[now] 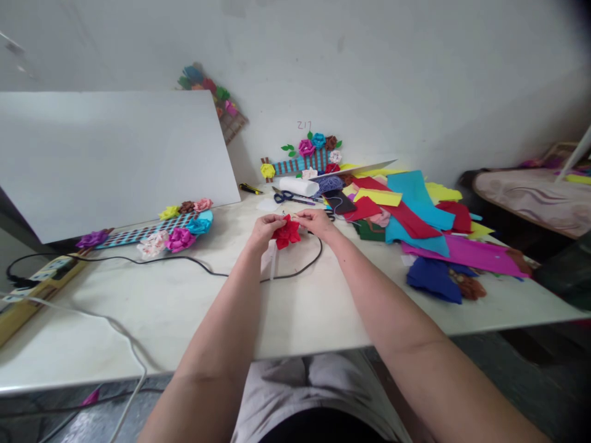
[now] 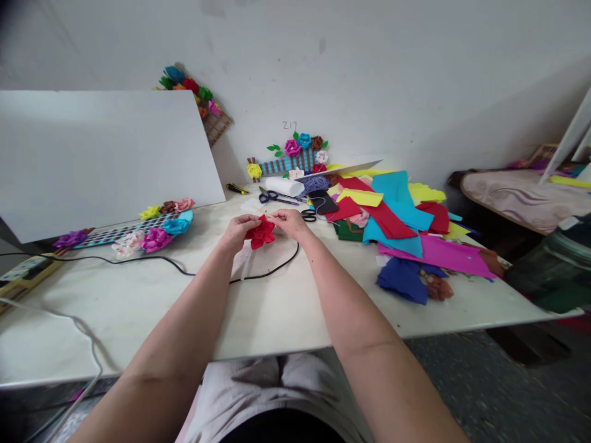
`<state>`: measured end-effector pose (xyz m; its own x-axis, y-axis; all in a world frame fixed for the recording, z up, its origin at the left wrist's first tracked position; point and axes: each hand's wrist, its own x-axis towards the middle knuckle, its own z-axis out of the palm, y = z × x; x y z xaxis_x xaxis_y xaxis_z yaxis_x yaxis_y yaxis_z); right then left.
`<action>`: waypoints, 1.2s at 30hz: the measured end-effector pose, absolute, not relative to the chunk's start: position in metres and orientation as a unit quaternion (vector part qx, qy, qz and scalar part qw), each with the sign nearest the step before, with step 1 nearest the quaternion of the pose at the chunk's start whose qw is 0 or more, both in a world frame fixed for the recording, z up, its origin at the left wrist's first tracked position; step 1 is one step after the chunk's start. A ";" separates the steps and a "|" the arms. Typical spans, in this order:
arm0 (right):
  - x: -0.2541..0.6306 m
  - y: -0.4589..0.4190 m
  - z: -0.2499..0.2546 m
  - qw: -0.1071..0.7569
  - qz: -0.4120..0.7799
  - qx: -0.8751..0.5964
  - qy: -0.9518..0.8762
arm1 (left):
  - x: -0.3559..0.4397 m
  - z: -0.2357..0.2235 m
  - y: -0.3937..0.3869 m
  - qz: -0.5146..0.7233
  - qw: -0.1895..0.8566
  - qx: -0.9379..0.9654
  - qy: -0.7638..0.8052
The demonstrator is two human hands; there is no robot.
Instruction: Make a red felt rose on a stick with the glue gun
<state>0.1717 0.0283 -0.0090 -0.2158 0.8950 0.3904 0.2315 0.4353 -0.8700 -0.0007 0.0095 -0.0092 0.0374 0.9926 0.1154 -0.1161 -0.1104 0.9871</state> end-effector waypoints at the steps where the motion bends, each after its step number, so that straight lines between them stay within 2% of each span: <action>1: 0.171 0.028 -0.009 0.480 0.346 -0.401 -0.699 | -0.001 -0.010 0.010 0.545 0.508 0.506 0.433; 8: 0.173 0.030 -0.013 0.450 0.342 -0.399 -0.722 | -0.002 -0.010 0.012 0.556 0.497 0.500 0.440; 21: 0.173 0.024 -0.004 0.404 0.440 -0.410 -0.689 | -0.003 -0.008 0.011 0.533 0.492 0.523 0.447; 36: 0.178 0.025 -0.003 0.384 0.441 -0.394 -0.709 | -0.001 0.000 0.005 0.517 0.463 0.563 0.449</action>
<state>0.1780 0.0252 -0.0035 -0.3948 0.8975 0.1966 0.2198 0.3000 -0.9283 -0.0009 0.0046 -0.0005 0.0622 0.9842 0.1657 0.0264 -0.1676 0.9855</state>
